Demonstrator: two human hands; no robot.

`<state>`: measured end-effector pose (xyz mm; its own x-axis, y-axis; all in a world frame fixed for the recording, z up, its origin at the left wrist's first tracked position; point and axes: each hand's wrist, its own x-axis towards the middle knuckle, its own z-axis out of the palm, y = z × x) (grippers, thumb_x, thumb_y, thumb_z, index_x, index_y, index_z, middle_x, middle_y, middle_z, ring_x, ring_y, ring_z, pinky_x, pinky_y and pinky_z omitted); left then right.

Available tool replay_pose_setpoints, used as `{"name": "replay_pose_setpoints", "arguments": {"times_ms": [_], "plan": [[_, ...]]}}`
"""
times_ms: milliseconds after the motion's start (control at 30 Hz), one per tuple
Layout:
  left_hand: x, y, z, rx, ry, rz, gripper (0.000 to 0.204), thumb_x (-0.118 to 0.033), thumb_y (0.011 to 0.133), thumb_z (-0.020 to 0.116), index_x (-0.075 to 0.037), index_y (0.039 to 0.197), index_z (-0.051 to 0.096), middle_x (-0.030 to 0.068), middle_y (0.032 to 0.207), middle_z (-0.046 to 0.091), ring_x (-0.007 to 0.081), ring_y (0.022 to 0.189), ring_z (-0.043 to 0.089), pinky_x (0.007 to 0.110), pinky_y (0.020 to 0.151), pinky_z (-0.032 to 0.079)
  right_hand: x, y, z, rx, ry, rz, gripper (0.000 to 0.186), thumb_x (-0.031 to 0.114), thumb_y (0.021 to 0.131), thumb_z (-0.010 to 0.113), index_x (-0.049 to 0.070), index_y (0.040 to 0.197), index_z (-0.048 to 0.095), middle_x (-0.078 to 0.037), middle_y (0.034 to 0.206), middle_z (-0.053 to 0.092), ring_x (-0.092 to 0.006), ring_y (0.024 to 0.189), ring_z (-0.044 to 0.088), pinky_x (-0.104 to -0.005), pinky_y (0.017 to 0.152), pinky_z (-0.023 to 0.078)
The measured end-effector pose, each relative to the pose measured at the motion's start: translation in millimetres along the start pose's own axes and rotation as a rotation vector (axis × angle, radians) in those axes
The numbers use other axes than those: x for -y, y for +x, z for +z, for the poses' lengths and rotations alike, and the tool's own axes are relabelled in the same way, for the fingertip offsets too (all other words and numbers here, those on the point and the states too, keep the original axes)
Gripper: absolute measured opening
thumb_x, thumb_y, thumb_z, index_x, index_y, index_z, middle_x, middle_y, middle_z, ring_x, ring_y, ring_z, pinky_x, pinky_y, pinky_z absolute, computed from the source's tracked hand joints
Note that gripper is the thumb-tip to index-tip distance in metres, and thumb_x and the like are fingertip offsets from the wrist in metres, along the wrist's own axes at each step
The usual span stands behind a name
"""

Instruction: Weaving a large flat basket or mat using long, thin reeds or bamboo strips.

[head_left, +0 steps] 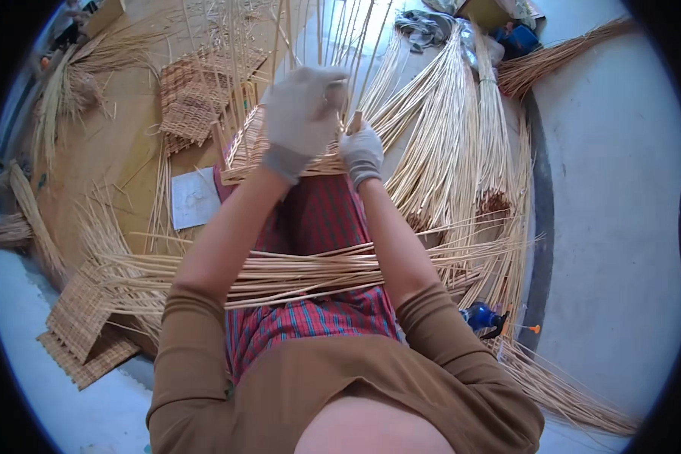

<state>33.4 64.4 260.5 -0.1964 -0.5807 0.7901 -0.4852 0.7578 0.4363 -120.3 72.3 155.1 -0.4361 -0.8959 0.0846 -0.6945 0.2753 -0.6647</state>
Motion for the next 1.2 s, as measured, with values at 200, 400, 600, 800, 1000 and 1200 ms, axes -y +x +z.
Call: {"name": "replay_pose_setpoints", "arguments": {"times_ms": [200, 400, 600, 800, 1000, 1200], "plan": [[77.0, -36.3, -71.8, 0.343, 0.538, 0.299, 0.048, -0.029, 0.097, 0.06, -0.034, 0.144, 0.051, 0.0026, 0.087, 0.066, 0.0229, 0.069, 0.062, 0.035, 0.079, 0.043, 2.7, -2.0, -6.7, -0.036, -0.083, -0.027, 0.03, 0.02, 0.081, 0.072, 0.004, 0.106, 0.065, -0.021, 0.094, 0.072, -0.0399, 0.094, 0.069, -0.0475, 0.083, 0.054], [72.3, -39.2, -74.0, 0.739, 0.773, -0.108, 0.054, -0.038, 0.097, 0.059, -0.047, 0.148, 0.043, 0.0065, 0.088, 0.069, 0.0252, 0.071, 0.059, 0.037, 0.076, 0.047, 6.5, -2.3, -5.3, 0.02, -0.127, -0.051, 0.031, 0.019, 0.082, 0.072, 0.004, 0.108, 0.063, -0.022, 0.095, 0.071, -0.0405, 0.095, 0.069, -0.0473, 0.084, 0.054], [97.7, -46.2, -78.3, 0.678, 0.649, 0.033, 0.066, -0.037, 0.096, 0.061, -0.046, 0.154, 0.031, 0.0104, 0.089, 0.069, 0.026, 0.073, 0.065, 0.042, 0.081, 0.046, 38.3, -87.1, -25.7, -0.144, 0.077, -0.505, 0.075, 0.023, 0.085, 0.074, 0.001, 0.147, 0.038, -0.023, 0.133, 0.056, -0.0378, 0.124, 0.055, -0.043, 0.104, 0.043], [65.2, -35.7, -81.6, 0.817, 0.461, -0.083, 0.07, -0.032, 0.093, 0.066, -0.043, 0.154, 0.033, 0.011, 0.121, 0.066, 0.0283, 0.089, 0.065, 0.043, 0.096, 0.05, 29.0, -169.7, -25.5, 0.902, -0.247, -0.582, 0.028, 0.036, 0.091, 0.064, 0.011, 0.095, 0.076, -0.014, 0.1, 0.071, -0.034, 0.096, 0.066, -0.043, 0.087, 0.052], [67.5, -121.1, -152.8, 0.688, 0.046, -0.107, 0.027, -0.016, 0.092, 0.063, -0.012, 0.118, 0.065, 0.0152, 0.104, 0.069, 0.035, 0.099, 0.066, 0.041, 0.086, 0.052, -22.9, -90.3, -100.4, -0.1, -0.105, -0.74, 0.008, 0.017, 0.089, 0.069, 0.009, 0.089, 0.068, -0.012, 0.082, 0.066, -0.0313, 0.077, 0.064, -0.0422, 0.072, 0.05], [62.6, -164.2, -143.1, 0.136, -0.002, -0.527, 0.014, -0.007, 0.094, 0.058, -0.011, 0.106, 0.065, 0.0104, 0.089, 0.069, 0.0286, 0.079, 0.07, 0.038, 0.069, 0.054, -27.6, -90.6, -105.9, -0.16, 0.537, -0.211, 0.014, 0.013, 0.096, 0.068, 0.006, 0.107, 0.064, -0.004, 0.092, 0.067, -0.013, 0.083, 0.062, -0.0268, 0.075, 0.054]]}}
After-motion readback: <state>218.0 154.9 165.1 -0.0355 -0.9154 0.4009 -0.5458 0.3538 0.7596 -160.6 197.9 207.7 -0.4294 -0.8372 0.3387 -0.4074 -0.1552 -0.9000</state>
